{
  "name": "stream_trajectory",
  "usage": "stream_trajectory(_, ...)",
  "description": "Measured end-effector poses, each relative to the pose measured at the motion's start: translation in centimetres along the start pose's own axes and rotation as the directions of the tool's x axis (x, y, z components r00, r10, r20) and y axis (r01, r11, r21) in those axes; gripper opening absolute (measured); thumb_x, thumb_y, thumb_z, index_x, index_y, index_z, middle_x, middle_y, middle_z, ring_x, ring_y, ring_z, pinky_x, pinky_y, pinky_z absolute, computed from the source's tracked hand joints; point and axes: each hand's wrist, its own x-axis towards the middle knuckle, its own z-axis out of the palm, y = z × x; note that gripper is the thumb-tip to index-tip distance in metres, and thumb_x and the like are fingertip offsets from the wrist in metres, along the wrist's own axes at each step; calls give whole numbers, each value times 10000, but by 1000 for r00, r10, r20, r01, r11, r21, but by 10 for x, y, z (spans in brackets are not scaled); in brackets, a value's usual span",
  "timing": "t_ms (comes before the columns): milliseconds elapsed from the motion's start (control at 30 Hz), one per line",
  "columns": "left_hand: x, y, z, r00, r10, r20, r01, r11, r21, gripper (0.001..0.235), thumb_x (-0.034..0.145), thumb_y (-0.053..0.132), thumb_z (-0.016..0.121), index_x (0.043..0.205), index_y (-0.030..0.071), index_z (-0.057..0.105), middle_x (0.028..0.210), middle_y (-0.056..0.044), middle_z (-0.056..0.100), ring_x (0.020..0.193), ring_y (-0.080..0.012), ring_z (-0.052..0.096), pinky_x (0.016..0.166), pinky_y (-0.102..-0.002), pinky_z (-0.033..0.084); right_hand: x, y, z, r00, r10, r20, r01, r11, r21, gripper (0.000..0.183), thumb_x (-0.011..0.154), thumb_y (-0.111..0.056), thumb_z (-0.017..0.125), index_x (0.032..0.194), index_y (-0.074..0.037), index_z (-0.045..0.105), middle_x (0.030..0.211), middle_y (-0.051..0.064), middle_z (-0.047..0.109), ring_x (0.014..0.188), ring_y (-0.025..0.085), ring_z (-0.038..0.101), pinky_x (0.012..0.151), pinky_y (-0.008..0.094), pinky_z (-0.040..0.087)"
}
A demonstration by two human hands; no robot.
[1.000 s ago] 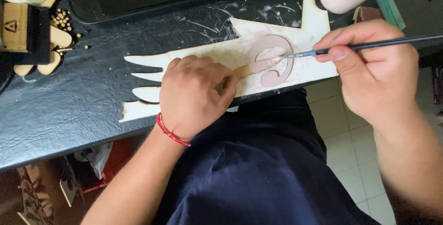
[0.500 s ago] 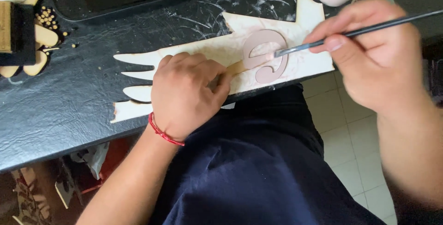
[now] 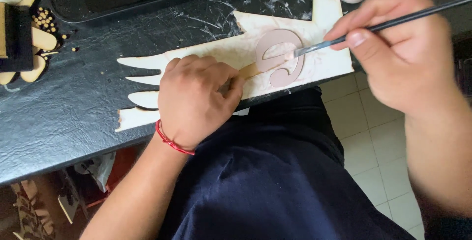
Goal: Painting a wooden letter 'P' with pink paint using a brush at a desk.
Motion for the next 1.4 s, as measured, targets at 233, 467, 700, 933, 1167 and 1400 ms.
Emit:
stream_trajectory(233, -1, 0, 0, 1000, -6, -12, 6, 1000, 6, 275, 895, 184, 702, 646, 165, 586, 629, 19, 556, 630, -251, 546, 654, -385, 433, 0, 1, -3, 999, 31, 19, -29, 995, -96, 135, 1132, 9, 515, 1164, 106, 426, 1112, 271, 657, 1043, 291, 672, 930, 334, 538)
stream_trajectory(467, -1, 0, 1, 1000, 5, 2, -5, 1000, 3, 295, 888, 175, 700, 635, 158, 550, 616, 14, 537, 614, -252, 529, 635, -387, 423, 8, -14, 22, 998, -14, 58, 14, 1000, 7, 140, 1060, -4, 541, 1129, 90, 462, 1061, 228, 668, 950, 264, 689, 882, 318, 563)
stream_trajectory(700, -1, 1, 0, 1000, -6, -12, 6, 1000, 4, 267, 887, 175, 709, 649, 157, 589, 618, 24, 548, 619, -247, 543, 640, -391, 435, 7, -14, 4, 996, 46, 73, -18, 941, -339, 47, 1081, 56, 585, 1128, 46, 589, 1069, 111, 702, 978, 198, 679, 858, 299, 479)
stream_trajectory(933, -1, 0, 0, 1000, -3, 11, 3, 1000, -7, 280, 891, 188, 699, 643, 153, 572, 622, 17, 545, 620, -256, 535, 642, -395, 425, 9, -12, 15, 997, -30, 75, 27, 999, 40, 148, 1074, 58, 529, 1160, 99, 416, 1078, 276, 653, 987, 294, 682, 927, 344, 575)
stream_trajectory(1167, -1, 0, 0, 1000, -3, 3, 3, 1000, 4, 303, 905, 186, 698, 638, 157, 558, 621, 16, 542, 613, -257, 531, 633, -397, 429, 11, -11, 6, 994, 20, 106, 1, 981, -196, 116, 1066, 99, 557, 1153, 77, 484, 1053, 179, 701, 996, 234, 700, 859, 302, 513)
stream_trajectory(1400, -2, 0, 2, 1000, -3, -9, 3, 1000, 24, 315, 901, 190, 707, 630, 165, 548, 618, 16, 536, 619, -254, 530, 632, -390, 410, 17, -15, 19, 987, -107, 118, 119, 988, -100, 127, 1054, 120, 545, 1170, 123, 492, 1041, 216, 687, 977, 268, 690, 895, 341, 527)
